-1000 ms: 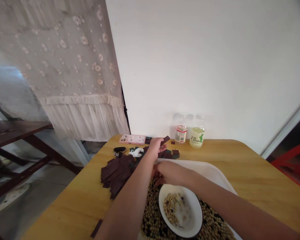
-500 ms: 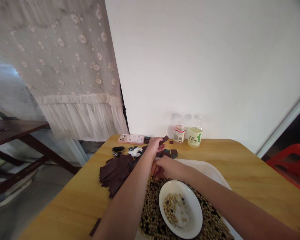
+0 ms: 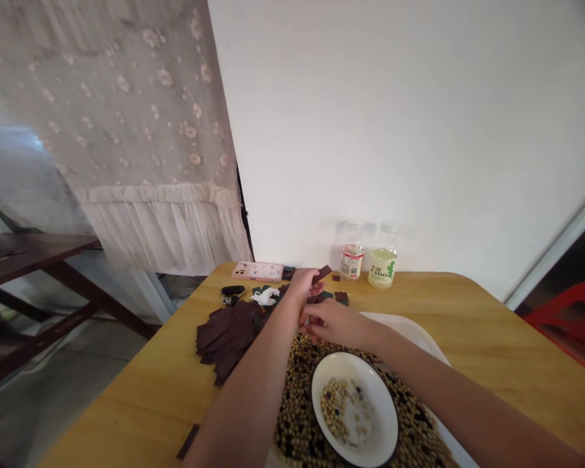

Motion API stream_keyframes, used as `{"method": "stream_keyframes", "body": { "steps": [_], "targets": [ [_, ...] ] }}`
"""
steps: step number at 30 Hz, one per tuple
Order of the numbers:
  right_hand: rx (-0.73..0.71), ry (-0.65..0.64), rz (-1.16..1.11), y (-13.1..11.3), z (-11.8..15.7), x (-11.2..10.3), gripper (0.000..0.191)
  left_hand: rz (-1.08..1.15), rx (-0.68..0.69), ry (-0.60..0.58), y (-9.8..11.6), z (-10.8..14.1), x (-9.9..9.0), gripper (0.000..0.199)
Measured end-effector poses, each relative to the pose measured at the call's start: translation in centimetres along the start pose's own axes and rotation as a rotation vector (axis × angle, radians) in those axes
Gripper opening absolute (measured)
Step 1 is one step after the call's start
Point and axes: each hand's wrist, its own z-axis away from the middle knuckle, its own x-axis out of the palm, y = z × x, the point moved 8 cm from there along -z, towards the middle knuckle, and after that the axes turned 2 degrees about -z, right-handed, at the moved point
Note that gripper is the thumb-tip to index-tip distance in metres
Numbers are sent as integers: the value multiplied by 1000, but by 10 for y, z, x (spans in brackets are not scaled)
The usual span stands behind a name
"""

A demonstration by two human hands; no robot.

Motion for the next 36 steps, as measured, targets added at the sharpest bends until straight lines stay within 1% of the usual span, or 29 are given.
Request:
{"method": "stream_keyframes", "body": {
  "steps": [2,4,6,7,9,12,15,18,20,24,29,36],
  "targets": [
    [-33,-2,20,-8,3,-6,11,-22,-3,4,0,-2,0,7],
    [-49,38,19,-11,6,-15,14,-60,3,10,1,-5,1,6],
    [-56,146,23,-9,8,-31,16,-86,15,11,1,-7,3,5],
    [-52,220,21,-6,9,-40,17,-91,21,11,1,-7,3,5],
    [-24,372,-14,7,12,-58,20,-82,41,5,1,-7,2,4],
    [78,543,-65,34,16,-77,21,-28,98,-61,2,-3,4,4],
    [144,655,-117,58,19,-87,23,-7,115,-132,4,2,7,6],
    [162,755,-189,72,24,-94,25,-38,89,-175,3,6,12,8],
    [164,778,-240,77,25,-96,28,-61,76,-227,3,8,16,10],
    [194,778,-280,81,27,-96,30,-101,68,-320,1,10,24,14],
    [225,760,-293,85,27,-94,33,-85,68,-336,1,8,24,13],
    [259,748,-309,86,28,-93,36,-90,34,-364,-5,4,25,11]
  ]
}}
